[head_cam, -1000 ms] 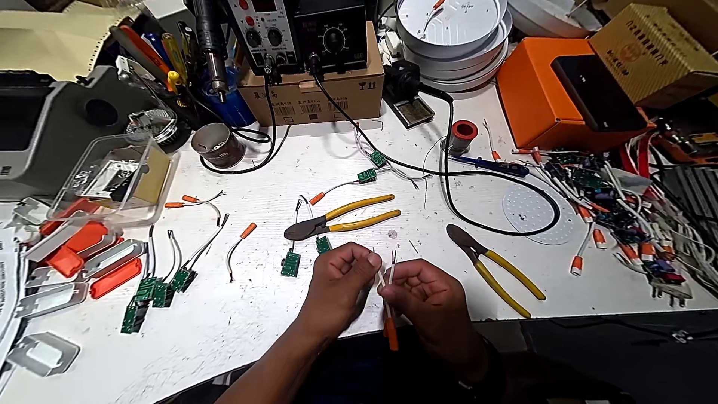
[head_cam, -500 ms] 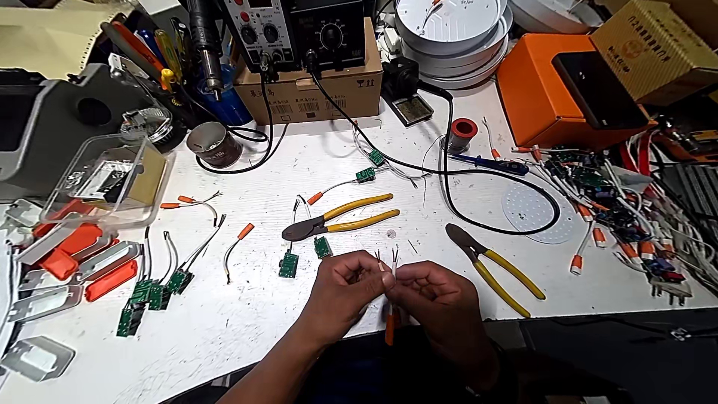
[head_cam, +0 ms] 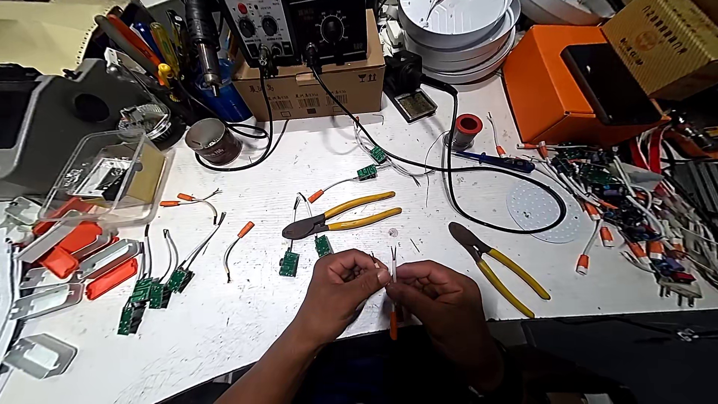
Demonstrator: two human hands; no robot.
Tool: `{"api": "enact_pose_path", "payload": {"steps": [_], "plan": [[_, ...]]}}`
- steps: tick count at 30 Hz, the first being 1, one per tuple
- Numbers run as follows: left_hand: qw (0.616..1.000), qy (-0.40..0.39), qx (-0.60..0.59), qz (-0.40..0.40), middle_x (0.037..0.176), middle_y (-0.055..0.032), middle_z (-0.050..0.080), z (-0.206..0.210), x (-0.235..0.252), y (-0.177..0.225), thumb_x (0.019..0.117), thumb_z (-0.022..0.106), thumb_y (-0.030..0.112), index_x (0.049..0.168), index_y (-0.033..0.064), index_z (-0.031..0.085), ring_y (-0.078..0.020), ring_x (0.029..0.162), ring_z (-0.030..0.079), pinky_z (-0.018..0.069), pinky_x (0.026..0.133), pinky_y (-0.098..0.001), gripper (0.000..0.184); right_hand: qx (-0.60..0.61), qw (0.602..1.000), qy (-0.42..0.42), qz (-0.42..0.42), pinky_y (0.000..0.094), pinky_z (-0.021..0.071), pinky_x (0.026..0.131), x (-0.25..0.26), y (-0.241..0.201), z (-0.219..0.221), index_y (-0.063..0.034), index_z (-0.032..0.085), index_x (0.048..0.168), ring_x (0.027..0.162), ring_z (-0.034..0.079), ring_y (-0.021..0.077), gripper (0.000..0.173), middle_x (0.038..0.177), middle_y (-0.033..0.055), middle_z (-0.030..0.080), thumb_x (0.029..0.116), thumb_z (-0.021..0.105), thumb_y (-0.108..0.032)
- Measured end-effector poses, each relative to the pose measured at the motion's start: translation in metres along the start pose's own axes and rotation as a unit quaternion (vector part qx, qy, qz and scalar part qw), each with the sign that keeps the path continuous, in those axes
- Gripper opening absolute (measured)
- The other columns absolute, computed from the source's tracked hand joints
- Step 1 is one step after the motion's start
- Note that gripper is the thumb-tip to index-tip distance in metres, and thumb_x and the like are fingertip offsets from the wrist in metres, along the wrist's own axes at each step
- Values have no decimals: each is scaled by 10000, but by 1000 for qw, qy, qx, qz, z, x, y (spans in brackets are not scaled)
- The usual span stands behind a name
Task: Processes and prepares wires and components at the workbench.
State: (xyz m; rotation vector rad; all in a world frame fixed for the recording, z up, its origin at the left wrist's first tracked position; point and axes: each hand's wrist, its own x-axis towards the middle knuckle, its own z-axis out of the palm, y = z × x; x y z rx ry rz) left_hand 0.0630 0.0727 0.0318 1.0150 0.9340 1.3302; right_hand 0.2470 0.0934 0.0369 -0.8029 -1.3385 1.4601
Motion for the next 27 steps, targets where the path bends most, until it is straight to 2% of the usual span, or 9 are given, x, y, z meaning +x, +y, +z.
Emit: {"api": "enact_pose_path", "payload": {"steps": [6,14,17,23,27], "plan": [[1000,-2,5,6,775,-5,702,1,1,1,929,739,71,893,25,725,-27,673,632,539,642,-186,60,-3,1000,13,5,201,584,574,2,-4,-1,29,710,993,635,671,69,193,797,52,725,827,807,14],[1000,1,21,5,723,21,687,3,1,2,924,751,89,876,36,739,-2,632,608,516,606,-165,72,13,997,14,73,190,533,481,4,-9,-3,-2,698,946,543,632,56,203,722,40,710,801,840,-19],[1000,2,21,-1,719,20,692,4,1,2,919,755,84,879,33,750,-4,627,610,518,606,-167,65,22,996,7,82,188,530,477,4,-9,-3,-1,699,936,532,625,51,202,709,37,707,794,842,-7],[999,2,48,5,710,32,675,4,-1,3,926,740,77,888,29,729,1,614,600,508,583,-158,62,31,996,-9,79,184,533,491,4,-7,-2,14,701,955,553,635,52,188,737,48,718,811,823,8],[998,43,51,22,687,31,664,7,-2,4,910,744,55,860,31,709,0,591,592,505,567,-157,66,-3,995,-35,95,173,504,481,3,-5,0,-7,727,935,529,594,23,104,687,2,684,911,766,-100]]}}
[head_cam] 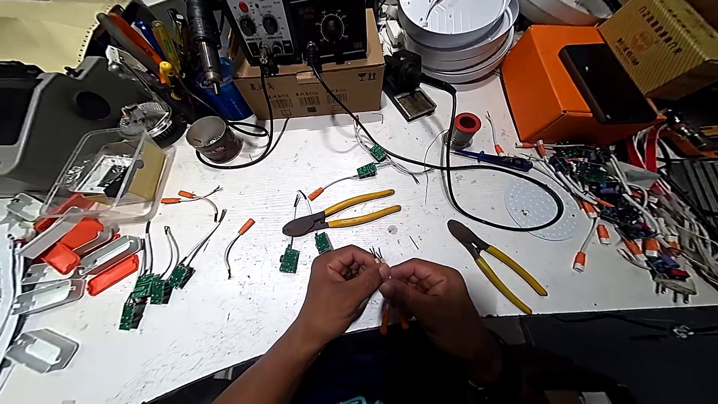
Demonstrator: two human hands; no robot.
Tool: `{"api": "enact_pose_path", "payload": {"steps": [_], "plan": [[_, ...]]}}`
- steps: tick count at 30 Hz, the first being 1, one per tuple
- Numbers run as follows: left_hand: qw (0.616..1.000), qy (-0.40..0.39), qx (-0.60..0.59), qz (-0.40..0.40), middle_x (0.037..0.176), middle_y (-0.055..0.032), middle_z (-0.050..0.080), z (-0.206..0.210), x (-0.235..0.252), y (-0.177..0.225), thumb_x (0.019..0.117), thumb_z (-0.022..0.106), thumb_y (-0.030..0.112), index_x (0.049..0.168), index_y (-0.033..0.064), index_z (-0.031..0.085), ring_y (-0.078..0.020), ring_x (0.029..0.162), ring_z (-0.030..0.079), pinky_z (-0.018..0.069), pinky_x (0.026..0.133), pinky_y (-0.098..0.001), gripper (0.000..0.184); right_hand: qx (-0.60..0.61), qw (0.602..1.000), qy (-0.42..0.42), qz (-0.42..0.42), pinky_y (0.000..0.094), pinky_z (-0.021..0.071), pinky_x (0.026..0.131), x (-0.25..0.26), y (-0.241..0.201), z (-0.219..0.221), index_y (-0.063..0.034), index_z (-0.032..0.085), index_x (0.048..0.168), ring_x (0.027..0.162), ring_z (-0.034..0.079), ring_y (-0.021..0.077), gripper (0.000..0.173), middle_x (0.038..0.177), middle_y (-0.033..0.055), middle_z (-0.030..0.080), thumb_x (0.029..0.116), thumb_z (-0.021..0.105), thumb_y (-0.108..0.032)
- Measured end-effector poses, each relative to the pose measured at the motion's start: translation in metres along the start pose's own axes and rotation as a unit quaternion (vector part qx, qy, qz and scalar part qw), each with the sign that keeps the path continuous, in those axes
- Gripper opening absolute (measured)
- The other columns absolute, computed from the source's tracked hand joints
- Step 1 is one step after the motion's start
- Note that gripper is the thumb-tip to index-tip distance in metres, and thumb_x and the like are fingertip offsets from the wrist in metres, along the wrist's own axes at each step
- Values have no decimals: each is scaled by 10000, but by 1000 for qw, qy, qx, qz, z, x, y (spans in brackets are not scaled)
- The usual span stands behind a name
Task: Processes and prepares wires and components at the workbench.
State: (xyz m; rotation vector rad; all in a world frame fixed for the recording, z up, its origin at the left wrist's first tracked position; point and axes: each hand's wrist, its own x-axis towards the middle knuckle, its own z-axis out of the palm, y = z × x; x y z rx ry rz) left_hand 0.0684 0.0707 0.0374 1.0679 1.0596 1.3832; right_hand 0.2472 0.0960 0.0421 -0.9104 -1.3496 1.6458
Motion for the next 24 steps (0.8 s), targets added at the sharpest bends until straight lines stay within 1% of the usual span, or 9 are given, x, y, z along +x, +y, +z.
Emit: {"api": "enact_pose_path", "payload": {"steps": [4,9,12,14,16,18,19,21,24], "plan": [[1000,9,16,12,701,27,667,-4,-2,-1,901,757,67,853,37,706,-7,608,598,508,580,-161,76,-14,1000,-12,-8,169,491,484,0,1,2,-9,729,906,529,583,14,102,663,-7,670,945,720,-103],[998,-35,42,27,785,31,686,-9,-6,3,966,685,85,901,12,725,5,686,611,521,631,-174,106,-66,995,-22,-76,157,521,513,-1,10,4,-53,721,918,569,606,-3,89,711,-41,682,954,708,-133],[993,-63,-82,-53,737,54,681,-7,-12,8,983,649,118,875,55,710,0,675,626,526,638,-197,139,-55,984,-73,-152,170,573,621,-1,20,-1,-114,734,986,700,658,13,82,850,-37,719,969,719,-192],[980,-68,-155,-101,700,58,667,-1,-16,11,983,633,132,841,84,689,-13,650,616,513,629,-205,160,-36,979,-114,-167,173,582,658,0,20,-5,-152,737,1013,753,677,17,71,896,-45,728,974,711,-206],[989,-76,-111,-59,716,40,671,-4,-19,15,999,631,105,885,36,679,-6,656,620,516,625,-190,141,-31,983,-121,-136,167,576,655,-1,14,-5,-177,755,998,750,675,10,58,893,-64,735,962,723,-209],[995,-53,70,51,850,-19,694,-23,-21,25,952,716,112,971,-30,714,-8,767,629,530,693,-178,143,-40,989,-102,-102,161,573,629,-1,7,0,-181,766,984,713,665,-3,49,876,-79,734,949,733,-177],[977,-13,194,91,941,-46,706,-37,-23,33,924,765,194,1035,-12,734,-40,860,634,532,759,-205,236,-52,991,-90,-88,157,568,604,-1,4,1,-176,762,974,684,657,-7,50,859,-84,732,944,732,-151],[895,102,422,102,1083,-54,729,-74,-29,46,937,737,349,1142,87,753,-123,990,677,572,836,-324,334,-78,992,-73,-61,166,561,569,1,1,3,-154,754,964,642,652,-2,64,820,-81,736,938,723,-103],[760,227,607,40,1067,-121,730,-131,-35,50,991,638,359,1159,86,746,-292,942,708,586,777,-526,338,-129,987,-80,-46,181,559,542,8,3,12,-91,742,951,607,643,5,29,777,-56,729,925,730,-90]]}}
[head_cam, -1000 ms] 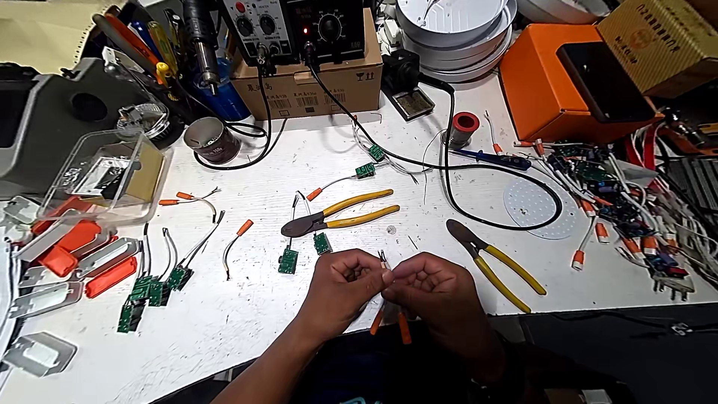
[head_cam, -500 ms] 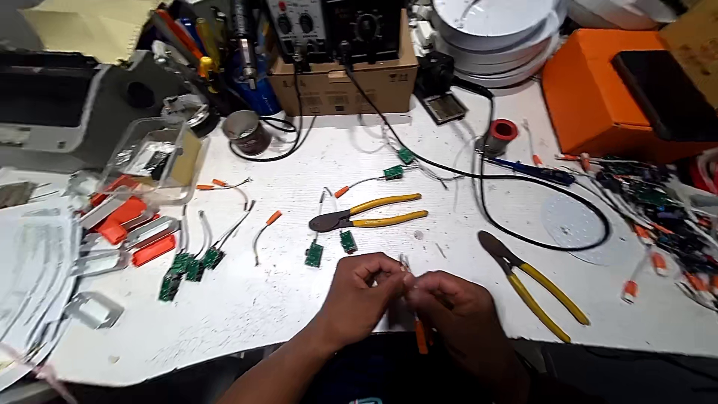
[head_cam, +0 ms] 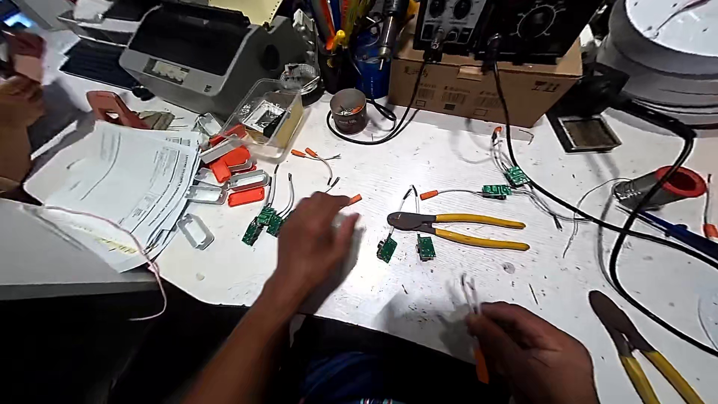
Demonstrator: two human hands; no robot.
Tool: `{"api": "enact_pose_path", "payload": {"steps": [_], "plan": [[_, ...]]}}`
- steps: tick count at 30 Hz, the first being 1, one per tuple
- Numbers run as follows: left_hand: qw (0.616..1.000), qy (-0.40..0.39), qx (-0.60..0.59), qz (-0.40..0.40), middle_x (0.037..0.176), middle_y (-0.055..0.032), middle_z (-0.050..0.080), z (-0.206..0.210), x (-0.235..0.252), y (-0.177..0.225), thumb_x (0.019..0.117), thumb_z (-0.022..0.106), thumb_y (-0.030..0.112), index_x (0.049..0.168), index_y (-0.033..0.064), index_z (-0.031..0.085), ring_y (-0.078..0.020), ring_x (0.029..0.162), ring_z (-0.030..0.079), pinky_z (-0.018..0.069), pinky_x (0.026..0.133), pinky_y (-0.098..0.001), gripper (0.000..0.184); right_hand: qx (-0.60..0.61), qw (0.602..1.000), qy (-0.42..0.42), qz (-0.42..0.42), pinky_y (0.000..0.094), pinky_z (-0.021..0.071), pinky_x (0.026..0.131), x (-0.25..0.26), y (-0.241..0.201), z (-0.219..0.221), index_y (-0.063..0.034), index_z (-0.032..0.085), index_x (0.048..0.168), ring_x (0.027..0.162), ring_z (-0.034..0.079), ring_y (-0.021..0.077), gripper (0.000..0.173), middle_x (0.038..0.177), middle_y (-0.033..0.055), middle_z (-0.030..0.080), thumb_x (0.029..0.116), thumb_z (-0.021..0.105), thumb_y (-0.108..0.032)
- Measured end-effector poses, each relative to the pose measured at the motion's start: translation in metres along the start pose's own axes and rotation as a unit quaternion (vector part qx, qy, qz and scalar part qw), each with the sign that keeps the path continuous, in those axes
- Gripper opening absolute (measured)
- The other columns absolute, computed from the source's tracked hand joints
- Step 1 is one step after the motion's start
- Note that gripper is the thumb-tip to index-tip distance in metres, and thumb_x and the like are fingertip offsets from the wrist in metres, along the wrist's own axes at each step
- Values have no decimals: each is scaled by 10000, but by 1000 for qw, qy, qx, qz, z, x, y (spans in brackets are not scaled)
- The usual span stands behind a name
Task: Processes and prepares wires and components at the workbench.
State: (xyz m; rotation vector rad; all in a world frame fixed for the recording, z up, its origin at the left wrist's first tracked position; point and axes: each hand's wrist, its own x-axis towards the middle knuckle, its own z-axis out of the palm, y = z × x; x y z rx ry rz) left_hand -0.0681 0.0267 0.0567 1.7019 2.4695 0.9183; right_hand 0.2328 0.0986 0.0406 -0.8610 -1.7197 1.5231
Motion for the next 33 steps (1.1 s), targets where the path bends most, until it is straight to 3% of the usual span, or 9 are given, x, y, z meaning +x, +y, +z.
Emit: {"api": "enact_pose_path", "payload": {"steps": [6,9,11,13,15,18,22,27,33], "plan": [[988,-85,80,-102,849,-106,712,7,3,-31,952,623,210,1085,76,725,-308,776,697,547,673,-572,215,-137,988,-72,-22,187,487,447,28,2,52,-49,704,1123,503,546,-5,277,659,-79,632,911,744,-222],[984,-16,-97,-146,762,12,663,2,-2,-33,941,638,187,1095,102,707,-109,628,605,520,577,-334,189,-161,983,-74,-56,198,483,431,45,-1,82,-12,688,1150,479,528,6,294,640,-65,612,931,721,-206],[923,53,-343,-163,739,12,650,-4,-4,-30,909,682,42,1110,43,664,-52,583,571,480,528,-200,202,-219,970,-46,-94,208,548,554,55,-4,98,-39,717,1150,624,615,19,305,780,-43,685,942,704,-262],[826,81,-535,-158,807,-34,680,-9,-8,-24,894,660,-29,1244,17,614,-95,657,633,553,615,-236,356,-224,963,-33,-146,235,571,757,62,-10,105,-58,751,1130,889,675,76,287,998,24,734,959,691,-280],[747,89,-645,-133,856,-57,692,-7,-15,-18,914,677,3,1311,38,604,-126,729,666,592,714,-291,405,-146,973,-53,-170,209,577,758,63,-16,107,-42,758,1074,887,675,70,209,998,40,725,972,686,-211],[692,90,-710,-89,883,-77,728,3,-25,4,921,726,58,1113,48,727,-133,775,692,597,764,-312,192,0,984,-95,-152,191,580,692,58,-23,104,18,741,1057,812,660,61,162,974,62,702,957,702,-103],[702,53,-709,-35,936,-88,736,15,-34,35,951,711,88,1028,47,729,-121,827,709,603,771,-275,89,77,983,-47,-159,200,581,691,47,-26,96,49,728,1028,824,664,76,143,975,86,702,964,692,-73],[796,-27,-592,123,1061,-42,740,17,-28,38,1002,656,120,1169,82,717,-129,984,699,588,881,-285,182,102,980,-72,-155,203,562,686,30,-27,52,31,717,954,787,651,63,171,893,62,695,1010,641,-113],[819,-202,-504,186,974,15,752,7,-11,41,965,709,416,1135,112,744,-76,914,691,581,833,-268,350,34,990,-116,-65,172,485,584,12,-25,-1,-20,720,894,662,585,10,201,789,2,674,1010,632,-158]]}}
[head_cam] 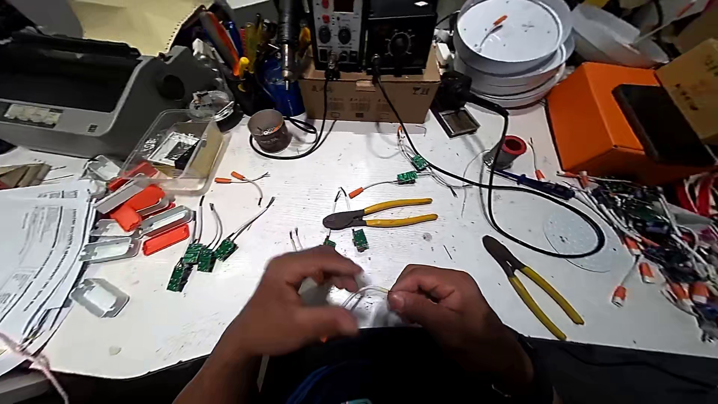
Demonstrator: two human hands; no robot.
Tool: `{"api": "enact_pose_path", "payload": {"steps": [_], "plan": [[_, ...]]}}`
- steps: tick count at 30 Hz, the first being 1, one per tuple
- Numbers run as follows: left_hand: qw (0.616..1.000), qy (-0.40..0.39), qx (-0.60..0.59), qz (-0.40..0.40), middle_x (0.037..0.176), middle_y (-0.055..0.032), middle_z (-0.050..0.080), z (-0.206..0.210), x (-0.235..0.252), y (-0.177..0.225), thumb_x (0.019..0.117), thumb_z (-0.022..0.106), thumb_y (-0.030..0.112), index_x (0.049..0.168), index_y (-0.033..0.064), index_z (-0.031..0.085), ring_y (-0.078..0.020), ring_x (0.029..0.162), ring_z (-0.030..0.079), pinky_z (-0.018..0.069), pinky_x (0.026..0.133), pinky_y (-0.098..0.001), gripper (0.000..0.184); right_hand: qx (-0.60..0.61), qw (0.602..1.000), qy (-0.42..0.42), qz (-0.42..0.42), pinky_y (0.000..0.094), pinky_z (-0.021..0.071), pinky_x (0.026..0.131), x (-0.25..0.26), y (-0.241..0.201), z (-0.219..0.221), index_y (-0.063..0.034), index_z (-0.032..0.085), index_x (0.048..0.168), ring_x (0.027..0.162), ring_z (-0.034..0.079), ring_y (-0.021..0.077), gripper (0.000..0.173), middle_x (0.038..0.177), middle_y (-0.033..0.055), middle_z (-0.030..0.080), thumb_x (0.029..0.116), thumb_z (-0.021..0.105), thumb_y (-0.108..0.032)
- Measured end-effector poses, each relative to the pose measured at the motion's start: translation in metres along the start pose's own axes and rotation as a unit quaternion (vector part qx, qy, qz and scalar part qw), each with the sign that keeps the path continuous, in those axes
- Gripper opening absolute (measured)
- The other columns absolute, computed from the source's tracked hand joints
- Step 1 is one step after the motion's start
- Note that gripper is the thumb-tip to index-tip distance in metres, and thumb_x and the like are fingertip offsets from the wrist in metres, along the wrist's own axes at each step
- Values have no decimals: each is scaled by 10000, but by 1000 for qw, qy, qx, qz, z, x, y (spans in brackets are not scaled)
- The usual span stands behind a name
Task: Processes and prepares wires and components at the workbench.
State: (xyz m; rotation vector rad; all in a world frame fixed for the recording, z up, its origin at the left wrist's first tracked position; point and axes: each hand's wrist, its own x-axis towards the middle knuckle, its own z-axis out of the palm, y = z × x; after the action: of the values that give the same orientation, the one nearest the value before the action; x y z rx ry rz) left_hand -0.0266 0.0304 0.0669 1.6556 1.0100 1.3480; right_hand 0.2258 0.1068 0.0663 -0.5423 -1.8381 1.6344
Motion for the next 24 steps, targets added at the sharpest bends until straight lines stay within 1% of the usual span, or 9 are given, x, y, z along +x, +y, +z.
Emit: {"api": "enact_pose_path", "payload": {"steps": [2,4,10,12,14,16,18,21,24], "plan": [[984,-68,160,26,908,11,730,19,7,6,969,717,307,997,110,758,-89,900,660,544,834,-290,203,-24,999,-3,21,166,473,574,-6,0,-6,-35,726,893,649,573,5,201,773,-12,659,1008,642,-177],[956,-98,270,60,862,0,727,34,13,6,1018,644,278,936,125,758,-128,863,656,513,818,-340,208,-50,998,-16,32,162,458,561,-11,1,-13,-50,732,909,636,558,3,214,767,-18,646,1017,643,-212],[903,-96,397,134,948,-50,694,54,24,1,1026,623,307,1090,131,737,-200,921,638,500,823,-364,220,-95,992,-75,44,176,369,502,-24,1,-41,-79,705,867,567,478,-5,270,665,-49,567,1042,593,-251],[896,-113,403,150,923,-44,688,58,27,-1,1024,611,267,1049,132,737,-209,916,637,497,838,-382,186,-98,990,-102,23,181,387,517,-26,2,-45,-63,702,881,589,497,6,267,696,-27,586,1047,587,-240],[912,-131,365,133,897,-29,697,60,28,-3,1029,595,249,986,126,745,-191,909,636,487,849,-374,199,-90,992,-90,-14,168,445,585,-25,5,-50,-35,722,917,668,557,10,250,775,5,644,1045,595,-209],[957,-133,251,62,870,-13,708,62,29,-5,1037,599,255,938,105,748,-139,892,636,481,837,-335,234,-72,993,-70,-60,173,497,655,-23,9,-55,2,733,958,737,604,30,232,837,43,679,1045,598,-166],[985,-107,136,-21,824,4,697,68,30,-6,1026,626,243,896,83,728,-72,842,636,510,782,-261,230,-40,996,-33,-79,177,533,678,-20,12,-55,19,729,1003,763,627,36,227,888,53,690,1055,574,-140],[992,-35,6,-118,744,45,652,78,32,-7,1002,665,188,880,52,717,12,680,591,496,622,-157,190,11,997,63,-52,192,553,661,-21,17,-48,15,728,1043,756,640,36,257,919,27,708,1069,531,-148],[982,5,-63,-176,694,58,656,83,35,-9,987,664,126,897,46,717,13,598,593,501,557,-148,131,23,991,126,-47,194,562,673,-23,23,-42,19,730,1043,780,652,44,192,940,34,710,1023,621,-138]]}}
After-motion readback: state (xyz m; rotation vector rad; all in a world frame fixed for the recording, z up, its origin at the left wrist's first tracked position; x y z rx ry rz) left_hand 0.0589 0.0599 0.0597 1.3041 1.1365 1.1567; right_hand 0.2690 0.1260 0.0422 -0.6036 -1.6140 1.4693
